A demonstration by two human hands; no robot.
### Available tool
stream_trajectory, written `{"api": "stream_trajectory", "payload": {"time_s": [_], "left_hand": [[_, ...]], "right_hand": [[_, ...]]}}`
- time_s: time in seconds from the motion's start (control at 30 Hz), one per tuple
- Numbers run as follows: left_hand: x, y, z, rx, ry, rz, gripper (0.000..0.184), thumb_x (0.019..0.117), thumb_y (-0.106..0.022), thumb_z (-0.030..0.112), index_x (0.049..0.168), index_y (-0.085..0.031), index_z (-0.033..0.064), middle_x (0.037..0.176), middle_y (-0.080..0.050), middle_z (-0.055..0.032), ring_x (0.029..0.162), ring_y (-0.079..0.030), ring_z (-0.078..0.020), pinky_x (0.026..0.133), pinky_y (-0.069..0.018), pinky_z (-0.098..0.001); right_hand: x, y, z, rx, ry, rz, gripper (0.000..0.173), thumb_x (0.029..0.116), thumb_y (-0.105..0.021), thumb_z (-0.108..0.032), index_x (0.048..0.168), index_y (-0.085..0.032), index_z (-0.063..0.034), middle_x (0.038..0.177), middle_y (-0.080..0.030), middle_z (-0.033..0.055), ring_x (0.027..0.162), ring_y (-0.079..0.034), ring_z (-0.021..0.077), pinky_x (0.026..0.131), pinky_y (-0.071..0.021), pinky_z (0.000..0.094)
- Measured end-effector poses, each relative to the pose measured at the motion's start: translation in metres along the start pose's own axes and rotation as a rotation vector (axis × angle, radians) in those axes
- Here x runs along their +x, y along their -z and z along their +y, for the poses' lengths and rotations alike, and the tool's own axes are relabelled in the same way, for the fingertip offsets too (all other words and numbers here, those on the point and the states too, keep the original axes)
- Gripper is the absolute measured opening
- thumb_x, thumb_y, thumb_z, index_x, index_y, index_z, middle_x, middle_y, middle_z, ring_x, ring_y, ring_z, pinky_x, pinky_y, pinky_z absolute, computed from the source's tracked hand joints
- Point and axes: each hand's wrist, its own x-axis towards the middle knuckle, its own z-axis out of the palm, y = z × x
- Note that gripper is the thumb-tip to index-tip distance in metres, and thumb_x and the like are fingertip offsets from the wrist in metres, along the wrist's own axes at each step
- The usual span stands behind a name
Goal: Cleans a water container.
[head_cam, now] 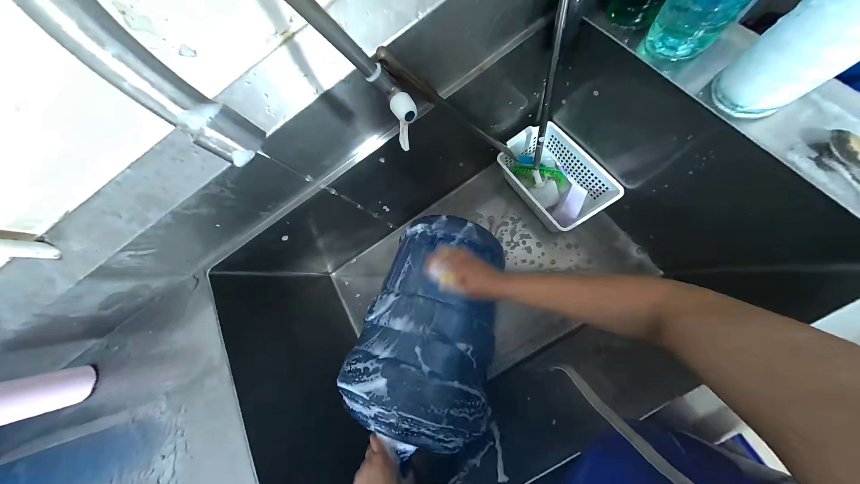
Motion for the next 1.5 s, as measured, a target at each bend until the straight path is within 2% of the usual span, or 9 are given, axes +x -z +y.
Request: {"api": "stream_trajectory", "payload": {"time_s": [0.13, 0.3, 0.47, 0.67, 0.77, 0.97, 1.2, 1.33, 1.5], "left_hand": [[0.054, 0.001, -0.008, -0.752, -0.428, -0.323, 0.068, 0.0692, -0.084, 0.009, 0.130, -0.056, -0.0056, 0.107, -0.071, -0.0177, 0.099, -0.070, -0.0248, 0.091, -0.0580, -0.0416], [0.142, -0.023, -0.004, -1.217, -0.771, -1.386, 0.046, 0.0795, -0.078, 0.050, 0.112, -0.077, 0.0182, 0.097, -0.078, -0.0035, 0.084, -0.074, -0.0131, 0.076, -0.0612, -0.0280], [0.151, -0.002, -0.038, -0.837, -0.337, -0.605, 0.039, 0.0745, -0.063, 0.007, 0.113, -0.058, 0.0042, 0.082, -0.067, -0.0012, 0.068, -0.063, -0.0090, 0.065, -0.0550, -0.0279], [0.065, 0.046, 0.062, -0.448, -0.425, 0.350, 0.075, 0.0775, -0.082, 0.004, 0.144, -0.050, -0.0090, 0.151, -0.042, -0.0368, 0.142, -0.039, -0.0512, 0.118, -0.0307, -0.0638], [0.023, 0.021, 0.195, -0.138, -0.567, 0.308, 0.129, 0.0517, -0.100, 0.032, 0.157, -0.034, -0.0043, 0.163, -0.016, -0.0383, 0.151, -0.010, -0.0613, 0.113, -0.0117, -0.0804], [0.088, 0.085, 0.216, -0.099, -0.425, 0.024, 0.149, 0.0497, -0.100, 0.050, 0.164, -0.016, 0.0036, 0.168, -0.008, -0.0320, 0.154, -0.006, -0.0544, 0.115, -0.0063, -0.0791], [0.064, 0.058, 0.233, -0.087, -0.450, 0.236, 0.161, 0.0361, -0.098, 0.056, 0.159, -0.018, -0.0099, 0.166, -0.013, -0.0340, 0.154, -0.008, -0.0542, 0.117, -0.0047, -0.0759], [0.071, 0.044, 0.224, -0.142, -0.541, 0.364, 0.161, 0.0315, -0.091, 0.067, 0.156, -0.027, -0.0127, 0.162, -0.024, -0.0361, 0.151, -0.017, -0.0582, 0.114, -0.0088, -0.0796], [0.071, 0.048, 0.226, -0.137, -0.536, 0.346, 0.160, 0.0325, -0.088, 0.071, 0.155, -0.028, -0.0130, 0.162, -0.024, -0.0367, 0.151, -0.017, -0.0580, 0.114, -0.0089, -0.0785]], "right_hand": [[0.004, 0.029, 0.032, -0.198, -0.146, 0.126, 0.041, 0.1032, -0.058, -0.021, 0.141, -0.060, -0.0044, 0.148, -0.054, 0.0216, 0.142, -0.044, 0.0425, 0.119, -0.0311, 0.0616], [-0.072, 0.046, -0.009, -0.185, -0.017, 0.104, 0.034, 0.1019, -0.052, -0.008, 0.131, -0.065, 0.0023, 0.139, -0.062, 0.0225, 0.136, -0.053, 0.0401, 0.115, -0.0397, 0.0574], [-0.050, 0.034, 0.008, -0.289, -0.200, -0.003, 0.042, 0.1038, -0.049, -0.013, 0.143, -0.057, -0.0003, 0.152, -0.050, 0.0250, 0.147, -0.040, 0.0438, 0.122, -0.0243, 0.0623], [0.037, 0.032, 0.096, -0.090, -0.406, -0.574, 0.042, 0.1110, -0.043, -0.021, 0.135, -0.058, 0.0101, 0.142, -0.055, 0.0319, 0.138, -0.049, 0.0471, 0.115, -0.0332, 0.0632], [0.047, 0.013, 0.115, 0.012, -0.294, -0.611, 0.039, 0.1104, -0.043, -0.016, 0.139, -0.059, 0.0055, 0.145, -0.055, 0.0280, 0.141, -0.048, 0.0438, 0.118, -0.0318, 0.0611], [-0.121, 0.009, 0.081, 0.320, 0.526, 0.031, 0.018, 0.0848, -0.063, 0.000, 0.093, -0.079, -0.0030, 0.115, -0.076, 0.0128, 0.123, -0.064, 0.0386, 0.109, -0.0419, 0.0613], [-0.073, -0.052, 0.158, 0.557, -0.584, -0.127, 0.053, 0.1110, -0.035, -0.014, 0.157, -0.024, 0.0105, 0.162, -0.030, 0.0324, 0.152, -0.030, 0.0408, 0.126, -0.0231, 0.0469], [-0.141, 0.010, 0.091, 0.718, -0.556, -0.276, 0.052, 0.1058, -0.036, -0.004, 0.154, -0.027, 0.0154, 0.161, -0.028, 0.0334, 0.153, -0.029, 0.0369, 0.126, -0.0222, 0.0413], [-0.029, -0.024, 0.131, 0.638, -0.371, -0.001, 0.048, 0.1062, -0.039, -0.003, 0.151, -0.035, 0.0135, 0.159, -0.035, 0.0314, 0.150, -0.035, 0.0375, 0.124, -0.0271, 0.0446]]}}
